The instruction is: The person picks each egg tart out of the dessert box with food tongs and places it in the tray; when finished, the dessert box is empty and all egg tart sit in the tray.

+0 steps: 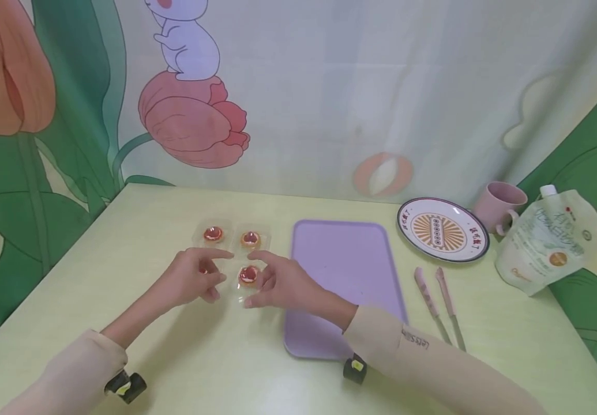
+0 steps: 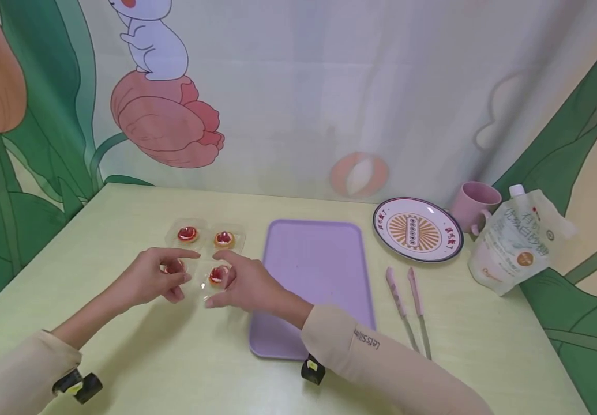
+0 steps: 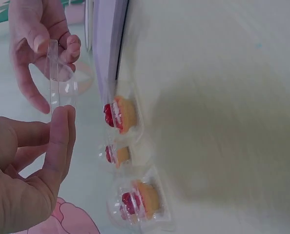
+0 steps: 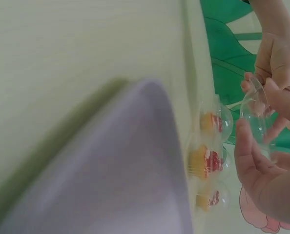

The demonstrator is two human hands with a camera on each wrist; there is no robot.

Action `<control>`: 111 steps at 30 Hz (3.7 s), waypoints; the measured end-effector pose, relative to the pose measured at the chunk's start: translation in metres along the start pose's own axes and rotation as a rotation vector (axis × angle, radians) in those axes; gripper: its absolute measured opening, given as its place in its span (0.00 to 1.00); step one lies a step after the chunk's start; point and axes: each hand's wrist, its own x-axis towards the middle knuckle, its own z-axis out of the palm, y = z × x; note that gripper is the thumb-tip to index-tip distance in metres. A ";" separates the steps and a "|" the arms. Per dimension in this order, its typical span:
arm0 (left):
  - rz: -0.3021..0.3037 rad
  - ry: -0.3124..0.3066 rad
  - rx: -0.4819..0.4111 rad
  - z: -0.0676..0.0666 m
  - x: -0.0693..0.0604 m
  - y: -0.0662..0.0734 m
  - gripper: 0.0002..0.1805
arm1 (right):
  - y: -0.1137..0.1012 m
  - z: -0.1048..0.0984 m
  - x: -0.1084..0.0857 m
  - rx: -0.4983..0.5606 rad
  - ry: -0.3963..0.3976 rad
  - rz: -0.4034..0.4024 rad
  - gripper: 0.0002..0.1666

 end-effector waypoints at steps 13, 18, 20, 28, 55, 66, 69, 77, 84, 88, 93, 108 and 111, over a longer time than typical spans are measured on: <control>-0.046 -0.023 0.054 0.028 -0.010 -0.013 0.22 | 0.008 0.017 -0.015 -0.381 -0.112 -0.029 0.54; -0.071 -0.020 0.038 0.032 -0.011 -0.017 0.21 | 0.010 0.021 -0.010 -0.537 -0.131 -0.088 0.49; -0.076 -0.026 0.020 0.034 -0.011 -0.019 0.21 | 0.011 0.022 -0.008 -0.569 -0.140 -0.084 0.47; -0.094 -0.038 -0.005 0.035 -0.010 -0.025 0.21 | 0.012 0.021 -0.005 -0.645 -0.155 -0.008 0.52; -0.127 -0.100 0.119 0.020 -0.015 -0.024 0.23 | 0.006 0.032 -0.010 -0.765 -0.100 -0.082 0.47; -0.101 0.005 0.187 -0.029 -0.018 -0.017 0.26 | -0.004 0.011 -0.013 -0.713 -0.017 -0.062 0.52; 0.025 0.107 0.214 -0.047 -0.009 -0.038 0.24 | -0.006 0.005 -0.006 -0.630 0.039 -0.070 0.54; 0.056 0.061 0.238 -0.060 0.010 -0.097 0.38 | 0.000 -0.003 0.037 -0.366 0.099 -0.101 0.51; 0.093 -0.006 0.229 -0.052 0.020 -0.102 0.47 | -0.010 0.005 0.067 -0.467 0.021 -0.059 0.50; 0.110 -0.011 0.244 -0.049 0.023 -0.102 0.49 | -0.016 0.016 0.080 -0.568 -0.060 -0.096 0.51; 0.129 -0.010 0.275 -0.047 0.024 -0.107 0.50 | -0.022 0.028 0.094 -0.670 -0.115 -0.107 0.48; 0.099 0.004 0.343 -0.041 0.022 -0.103 0.44 | -0.028 0.044 0.109 -0.714 -0.160 -0.065 0.39; 0.097 0.017 0.353 -0.039 0.022 -0.105 0.44 | -0.028 0.046 0.111 -0.729 -0.163 -0.048 0.39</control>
